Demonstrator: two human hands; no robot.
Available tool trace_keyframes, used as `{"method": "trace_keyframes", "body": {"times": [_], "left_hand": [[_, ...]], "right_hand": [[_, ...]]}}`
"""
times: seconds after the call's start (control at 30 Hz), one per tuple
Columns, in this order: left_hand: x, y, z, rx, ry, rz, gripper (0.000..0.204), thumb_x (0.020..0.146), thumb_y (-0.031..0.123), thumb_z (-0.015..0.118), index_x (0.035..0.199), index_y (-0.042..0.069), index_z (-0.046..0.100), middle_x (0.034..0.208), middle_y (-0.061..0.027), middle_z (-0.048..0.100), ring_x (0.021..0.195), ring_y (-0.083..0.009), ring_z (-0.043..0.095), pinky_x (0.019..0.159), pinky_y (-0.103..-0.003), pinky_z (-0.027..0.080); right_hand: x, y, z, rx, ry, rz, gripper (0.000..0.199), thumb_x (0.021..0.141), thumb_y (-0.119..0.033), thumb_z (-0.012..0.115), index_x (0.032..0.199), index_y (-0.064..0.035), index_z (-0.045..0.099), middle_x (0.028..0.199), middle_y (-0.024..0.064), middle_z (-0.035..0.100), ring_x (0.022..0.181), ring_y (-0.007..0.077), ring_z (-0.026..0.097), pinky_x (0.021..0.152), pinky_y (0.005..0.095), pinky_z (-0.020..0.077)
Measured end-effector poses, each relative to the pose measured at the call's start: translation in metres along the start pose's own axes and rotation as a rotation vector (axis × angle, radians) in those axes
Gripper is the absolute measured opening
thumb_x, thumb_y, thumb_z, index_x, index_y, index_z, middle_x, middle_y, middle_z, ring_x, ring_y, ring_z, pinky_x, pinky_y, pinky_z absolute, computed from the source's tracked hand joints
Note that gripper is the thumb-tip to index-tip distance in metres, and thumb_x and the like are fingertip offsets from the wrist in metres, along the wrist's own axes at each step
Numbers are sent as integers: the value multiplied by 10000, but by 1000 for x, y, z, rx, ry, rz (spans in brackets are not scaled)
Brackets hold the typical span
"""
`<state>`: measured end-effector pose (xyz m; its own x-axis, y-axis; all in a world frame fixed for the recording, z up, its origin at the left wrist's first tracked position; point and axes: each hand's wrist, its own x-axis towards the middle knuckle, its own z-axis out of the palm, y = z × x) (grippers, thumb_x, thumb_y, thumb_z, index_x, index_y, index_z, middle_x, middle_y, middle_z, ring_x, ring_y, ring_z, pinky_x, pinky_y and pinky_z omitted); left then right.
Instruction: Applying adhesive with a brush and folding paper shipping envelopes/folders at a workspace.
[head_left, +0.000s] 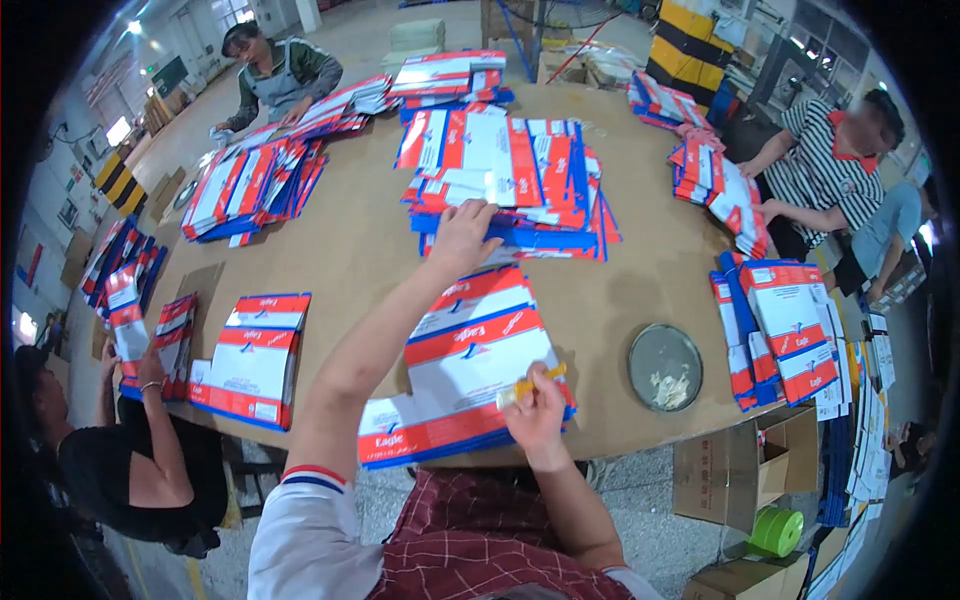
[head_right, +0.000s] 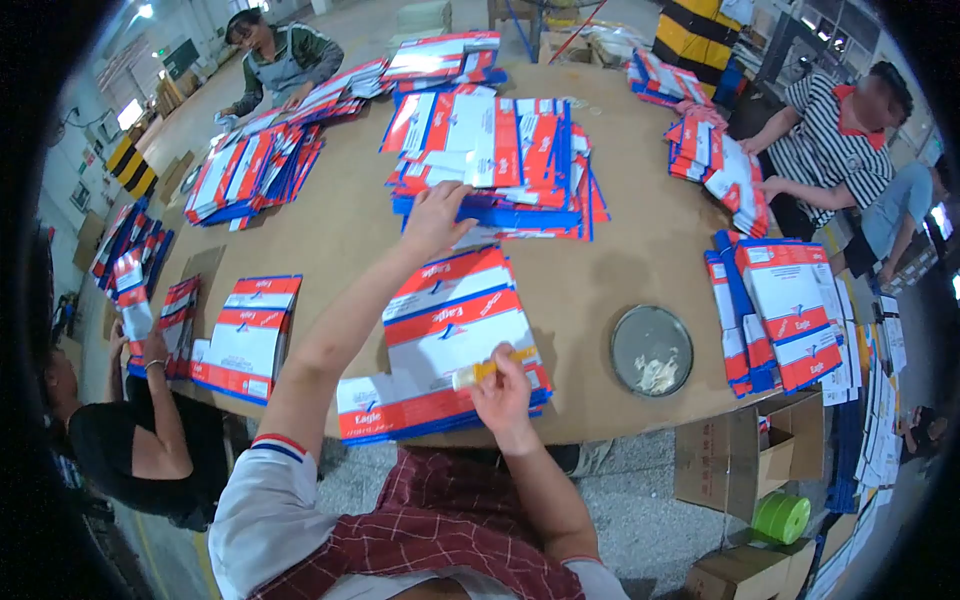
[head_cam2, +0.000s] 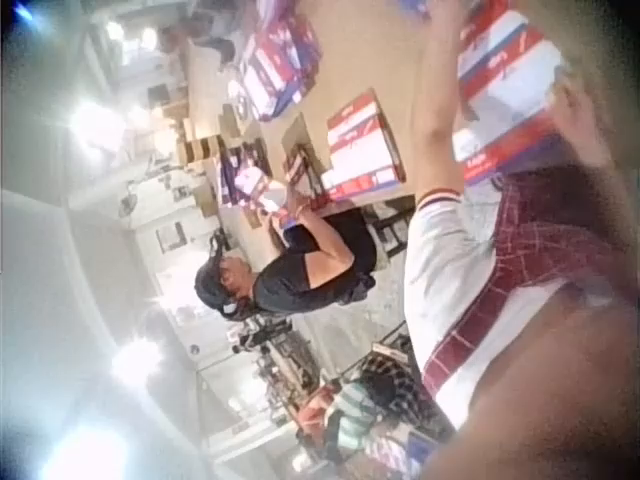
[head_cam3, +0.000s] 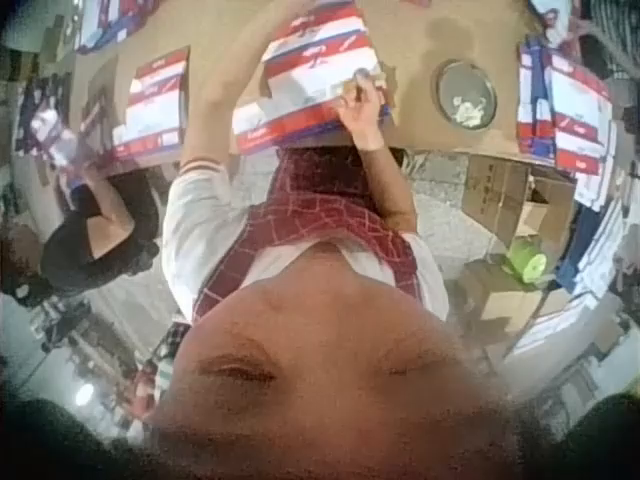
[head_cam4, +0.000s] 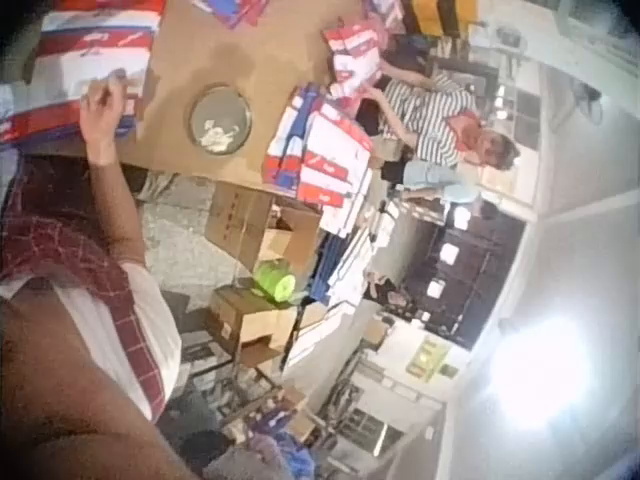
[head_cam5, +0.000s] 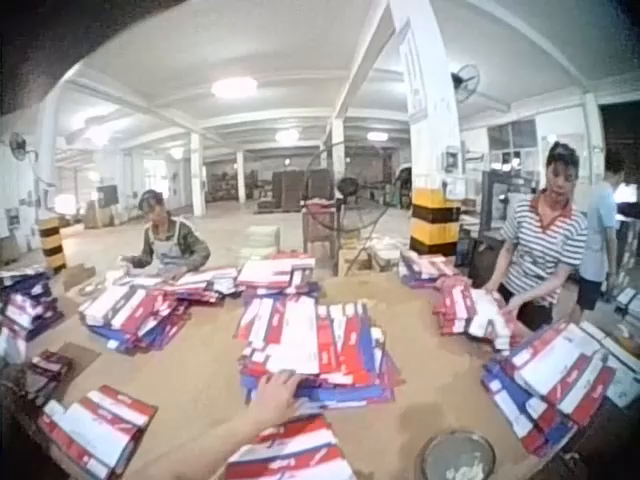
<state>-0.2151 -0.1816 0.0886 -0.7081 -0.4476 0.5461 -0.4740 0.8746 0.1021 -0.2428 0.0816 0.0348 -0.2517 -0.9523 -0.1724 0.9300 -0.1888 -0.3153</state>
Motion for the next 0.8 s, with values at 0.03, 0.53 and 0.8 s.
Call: {"method": "trace_keyframes", "body": {"times": [0.03,0.53,0.8], "left_hand": [[17,0,17,-3,21,13,515,707,287,679,1122,45,492,1144,-124,505,1096,-270,465,879,-445,378],[84,-28,23,115,-231,48,477,741,181,584,1186,65,458,1129,-172,518,1054,-309,508,839,-458,435],[100,-16,78,143,-571,82,292,754,228,585,997,66,602,983,-149,614,946,-280,593,770,-420,485]], "right_hand": [[-9,-6,3,-29,-25,-46,126,869,-231,463,757,-184,430,485,-73,311,407,40,330,396,222,274],[-57,-28,-23,127,-179,17,87,841,-145,480,815,-80,429,604,34,515,499,133,520,547,289,517],[-107,-42,-27,-25,-108,-76,142,877,-211,450,809,-87,435,515,3,437,402,119,412,424,285,405]]}}
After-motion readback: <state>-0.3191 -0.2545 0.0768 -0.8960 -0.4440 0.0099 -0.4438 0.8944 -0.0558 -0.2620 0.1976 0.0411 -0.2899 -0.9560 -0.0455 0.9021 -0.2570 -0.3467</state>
